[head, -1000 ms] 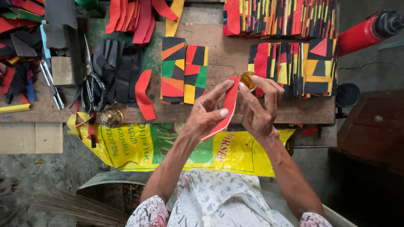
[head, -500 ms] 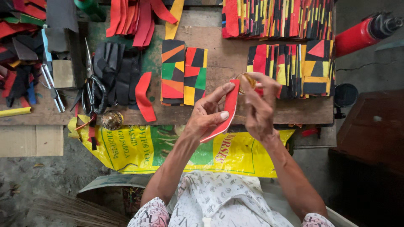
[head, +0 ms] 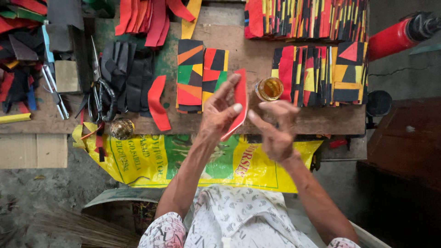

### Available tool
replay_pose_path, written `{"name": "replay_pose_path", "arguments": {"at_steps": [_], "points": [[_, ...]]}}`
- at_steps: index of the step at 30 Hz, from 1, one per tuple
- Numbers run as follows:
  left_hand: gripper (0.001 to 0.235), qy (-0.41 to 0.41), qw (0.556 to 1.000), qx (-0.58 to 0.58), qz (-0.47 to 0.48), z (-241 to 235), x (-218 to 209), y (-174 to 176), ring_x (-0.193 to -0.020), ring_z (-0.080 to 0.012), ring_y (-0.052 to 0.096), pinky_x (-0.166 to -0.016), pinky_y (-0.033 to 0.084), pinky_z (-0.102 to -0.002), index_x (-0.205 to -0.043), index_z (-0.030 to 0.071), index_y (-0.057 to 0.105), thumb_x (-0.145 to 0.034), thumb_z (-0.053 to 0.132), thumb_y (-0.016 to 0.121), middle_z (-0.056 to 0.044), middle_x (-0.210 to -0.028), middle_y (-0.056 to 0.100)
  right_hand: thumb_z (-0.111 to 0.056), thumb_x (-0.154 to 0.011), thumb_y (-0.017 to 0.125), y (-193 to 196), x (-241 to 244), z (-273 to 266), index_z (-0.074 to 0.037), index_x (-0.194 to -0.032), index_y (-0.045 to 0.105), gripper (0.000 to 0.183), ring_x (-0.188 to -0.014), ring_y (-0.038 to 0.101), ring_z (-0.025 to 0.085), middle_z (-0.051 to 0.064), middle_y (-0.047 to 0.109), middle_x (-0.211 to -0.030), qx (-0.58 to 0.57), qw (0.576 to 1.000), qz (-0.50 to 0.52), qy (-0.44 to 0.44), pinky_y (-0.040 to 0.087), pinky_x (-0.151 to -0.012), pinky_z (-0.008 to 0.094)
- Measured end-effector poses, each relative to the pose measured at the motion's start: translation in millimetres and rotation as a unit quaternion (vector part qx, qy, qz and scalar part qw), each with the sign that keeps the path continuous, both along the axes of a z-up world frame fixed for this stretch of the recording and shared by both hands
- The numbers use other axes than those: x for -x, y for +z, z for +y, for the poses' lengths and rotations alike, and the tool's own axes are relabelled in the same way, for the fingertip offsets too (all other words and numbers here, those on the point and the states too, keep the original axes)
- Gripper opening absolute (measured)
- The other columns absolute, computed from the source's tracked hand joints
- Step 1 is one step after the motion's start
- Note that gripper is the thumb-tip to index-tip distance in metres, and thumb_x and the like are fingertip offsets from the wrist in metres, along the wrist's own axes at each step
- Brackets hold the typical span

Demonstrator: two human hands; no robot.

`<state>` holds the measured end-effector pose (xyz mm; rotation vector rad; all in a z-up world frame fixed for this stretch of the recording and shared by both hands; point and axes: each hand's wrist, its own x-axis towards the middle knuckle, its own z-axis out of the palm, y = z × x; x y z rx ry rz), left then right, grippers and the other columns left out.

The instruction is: The person repeatedly picks up small rectangular fabric pieces, applies a substance from a small jar to the edges, and stacks them into a growing pile. The person handles red, black, yellow, and green fabric pieces one at a time, pressing edges together after applying the substance.

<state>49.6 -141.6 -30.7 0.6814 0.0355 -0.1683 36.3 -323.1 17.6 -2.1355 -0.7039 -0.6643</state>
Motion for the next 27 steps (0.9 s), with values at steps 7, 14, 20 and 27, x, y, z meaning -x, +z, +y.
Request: {"name": "replay_pose_path", "arguments": {"at_steps": [7, 14, 20, 27], "points": [[0.05, 0.053, 0.99, -0.131, -0.03, 13, 10, -8, -0.105, -0.0125, 0.06, -0.095, 0.056, -0.027, -0.141, -0.011, 0.059, -0.095, -0.005, 0.078, -0.009, -0.131, 0.058, 0.004, -0.072, 0.068, 11, -57, -64, -0.015, -0.109, 0.081, 0.043, -0.142, 0.039, 0.036, 0.014, 0.051, -0.15, 0.255, 0.949, 0.182, -0.033, 0.027, -0.117, 0.048], [0.078, -0.047, 0.999, -0.015, 0.01, 10, 14, 13, -0.093, -0.0163, 0.066, -0.075, 0.062, -0.034, -0.151, -0.005, 0.044, -0.084, 0.004, 0.083, -0.011, -0.133, 0.058, -0.018, -0.058, 0.086, 16, -80, -43, -0.013, -0.092, 0.08, 0.035, -0.145, 0.021, 0.044, 0.02, 0.03, -0.161, 0.361, 0.907, 0.214, 0.027, 0.016, -0.112, 0.059], [0.092, -0.054, 0.997, 0.05, 0.01, 10, 12, 12, -0.095, -0.017, 0.068, -0.079, 0.062, -0.034, -0.155, -0.004, 0.037, -0.08, 0.005, 0.088, -0.01, -0.136, 0.057, -0.004, -0.067, 0.073, 26, -69, -54, -0.015, -0.095, 0.08, 0.031, -0.15, 0.033, 0.036, 0.01, 0.047, -0.16, 0.287, 0.944, 0.162, 0.012, 0.021, -0.119, 0.053], [0.096, -0.061, 0.998, 0.003, 0.014, 5, 10, 7, -0.088, -0.0159, 0.067, -0.067, 0.059, -0.03, -0.161, -0.002, 0.034, -0.083, 0.013, 0.088, -0.014, -0.126, 0.059, 0.005, -0.071, 0.062, 19, -65, -60, -0.014, -0.098, 0.079, 0.036, -0.146, 0.039, 0.035, 0.01, 0.054, -0.152, 0.241, 0.955, 0.171, 0.015, 0.024, -0.118, 0.049]]}}
